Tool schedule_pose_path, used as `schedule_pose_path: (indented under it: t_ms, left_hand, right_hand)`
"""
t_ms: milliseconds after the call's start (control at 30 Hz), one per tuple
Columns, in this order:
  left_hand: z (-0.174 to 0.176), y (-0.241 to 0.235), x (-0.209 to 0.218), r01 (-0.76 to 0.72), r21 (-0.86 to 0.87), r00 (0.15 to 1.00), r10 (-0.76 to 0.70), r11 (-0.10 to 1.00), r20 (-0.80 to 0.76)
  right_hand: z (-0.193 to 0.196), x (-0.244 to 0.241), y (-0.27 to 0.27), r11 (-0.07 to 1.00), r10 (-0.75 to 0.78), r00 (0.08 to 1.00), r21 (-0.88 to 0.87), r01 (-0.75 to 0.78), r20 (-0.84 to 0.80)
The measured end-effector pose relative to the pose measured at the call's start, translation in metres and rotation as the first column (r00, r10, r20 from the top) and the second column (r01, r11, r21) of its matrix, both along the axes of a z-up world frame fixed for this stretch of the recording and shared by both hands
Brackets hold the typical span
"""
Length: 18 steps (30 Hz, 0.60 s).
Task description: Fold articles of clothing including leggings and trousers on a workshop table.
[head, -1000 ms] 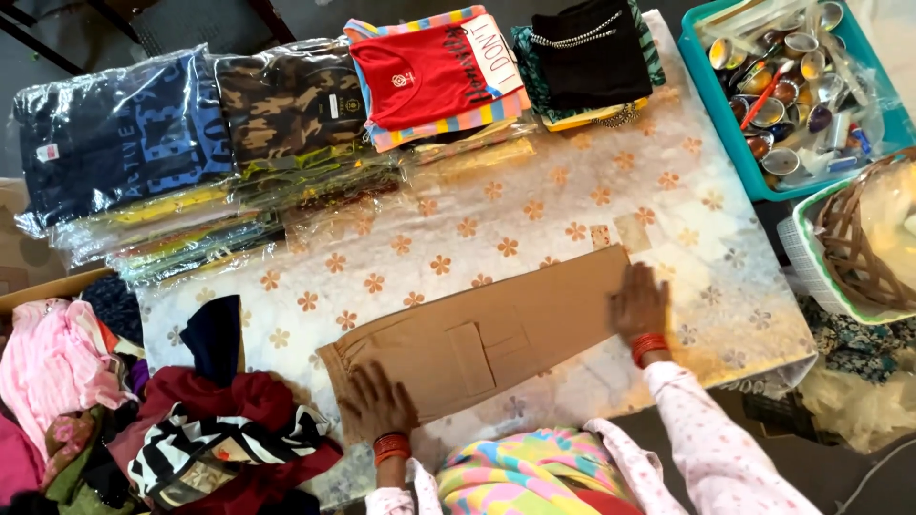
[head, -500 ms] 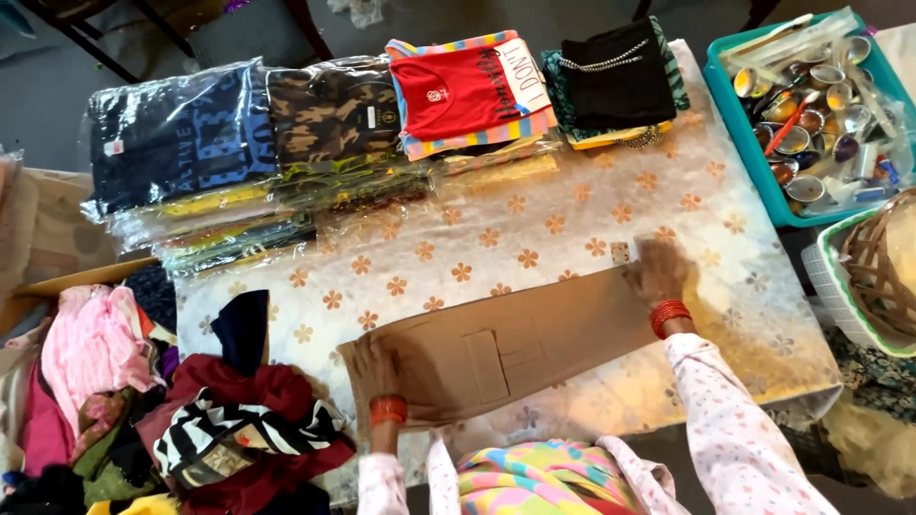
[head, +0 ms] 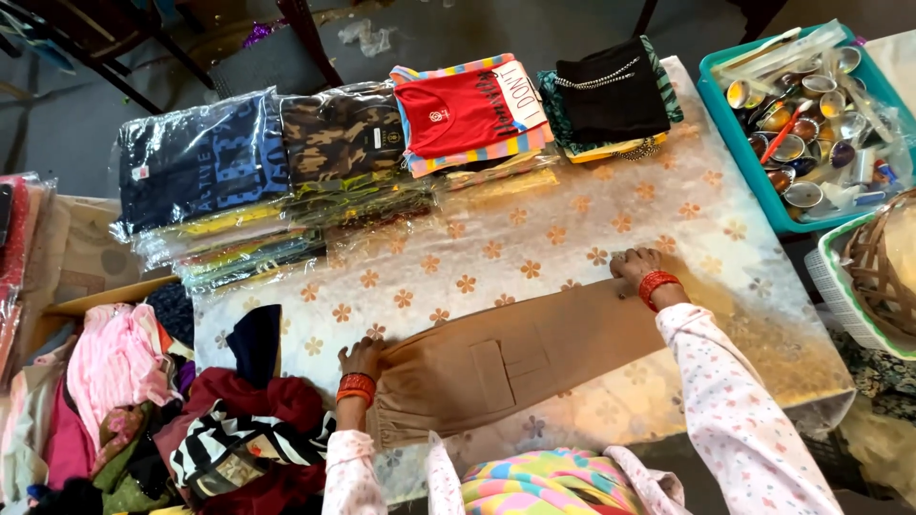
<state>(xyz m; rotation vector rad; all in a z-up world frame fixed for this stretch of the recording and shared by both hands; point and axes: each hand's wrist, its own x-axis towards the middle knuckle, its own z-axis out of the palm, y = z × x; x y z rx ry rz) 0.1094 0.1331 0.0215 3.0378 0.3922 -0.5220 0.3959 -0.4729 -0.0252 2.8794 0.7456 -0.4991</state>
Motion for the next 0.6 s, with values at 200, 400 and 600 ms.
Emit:
schedule_pose_path:
  t_ms: [200, 400, 600]
  left_hand:
    - [0.019, 0.014, -0.015, -0.038, -0.071, 0.996, 0.043, 0.997, 0.082]
    - [0.064, 0.034, 0.014, 0.068, 0.059, 0.885, -0.087, 0.996, 0.458]
    - [0.178, 0.01, 0.037, 0.14, 0.174, 0.64, -0.223, 0.975, 0.735]
  right_hand:
    - [0.047, -0.003, 0.013, 0.993, -0.081, 0.987, -0.097, 0.068, -0.137]
    - [0.094, 0.02, -0.013, 0.986, -0.135, 0.988, 0.088, 0.142, -0.082]
    - [0.174, 0.019, -0.037, 0.9, -0.213, 0.924, 0.433, 0.058, 0.319]
